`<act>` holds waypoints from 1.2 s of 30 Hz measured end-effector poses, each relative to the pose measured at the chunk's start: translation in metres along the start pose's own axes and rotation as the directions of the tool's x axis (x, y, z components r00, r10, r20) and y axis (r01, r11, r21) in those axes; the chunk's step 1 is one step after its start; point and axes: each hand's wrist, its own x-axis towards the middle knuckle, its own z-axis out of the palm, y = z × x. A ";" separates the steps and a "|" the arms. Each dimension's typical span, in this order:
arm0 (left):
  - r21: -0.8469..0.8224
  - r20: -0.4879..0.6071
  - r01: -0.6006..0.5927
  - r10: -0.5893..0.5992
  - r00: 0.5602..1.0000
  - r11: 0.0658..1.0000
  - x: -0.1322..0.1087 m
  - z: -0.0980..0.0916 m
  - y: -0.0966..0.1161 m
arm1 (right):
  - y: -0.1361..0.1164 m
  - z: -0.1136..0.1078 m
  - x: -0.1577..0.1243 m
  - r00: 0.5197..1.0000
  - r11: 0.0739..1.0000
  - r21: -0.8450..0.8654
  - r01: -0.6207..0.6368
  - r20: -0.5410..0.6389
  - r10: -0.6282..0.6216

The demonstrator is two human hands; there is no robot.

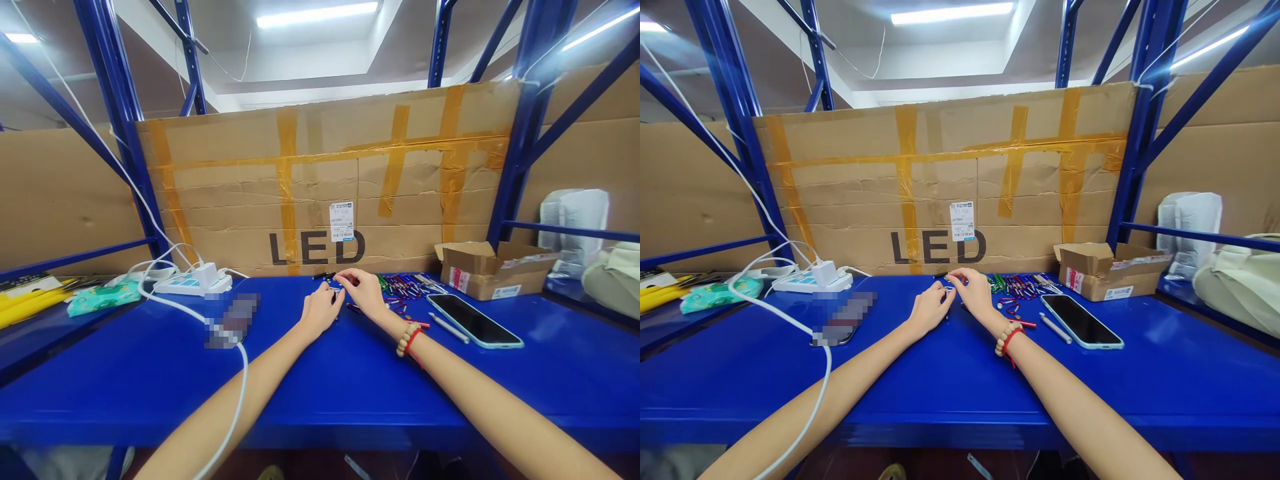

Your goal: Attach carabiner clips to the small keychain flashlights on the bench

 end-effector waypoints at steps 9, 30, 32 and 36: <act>-0.074 -0.059 0.059 -0.064 0.996 0.996 0.007 0.006 -0.008 | -0.001 -0.013 0.009 0.996 0.997 0.059 0.056 0.068 -0.060; -0.192 0.009 0.206 -0.209 0.978 0.959 0.014 0.006 -0.009 | -0.010 -0.012 0.002 0.969 0.988 -0.031 0.153 0.201 -0.144; -0.190 0.035 0.256 -0.254 0.966 0.948 0.015 0.006 -0.010 | -0.010 -0.008 0.000 0.967 0.989 -0.011 0.146 0.211 -0.140; -0.220 0.053 0.287 -0.282 0.958 0.932 0.014 0.007 -0.010 | -0.010 -0.005 -0.001 0.964 0.990 0.025 0.137 0.226 -0.139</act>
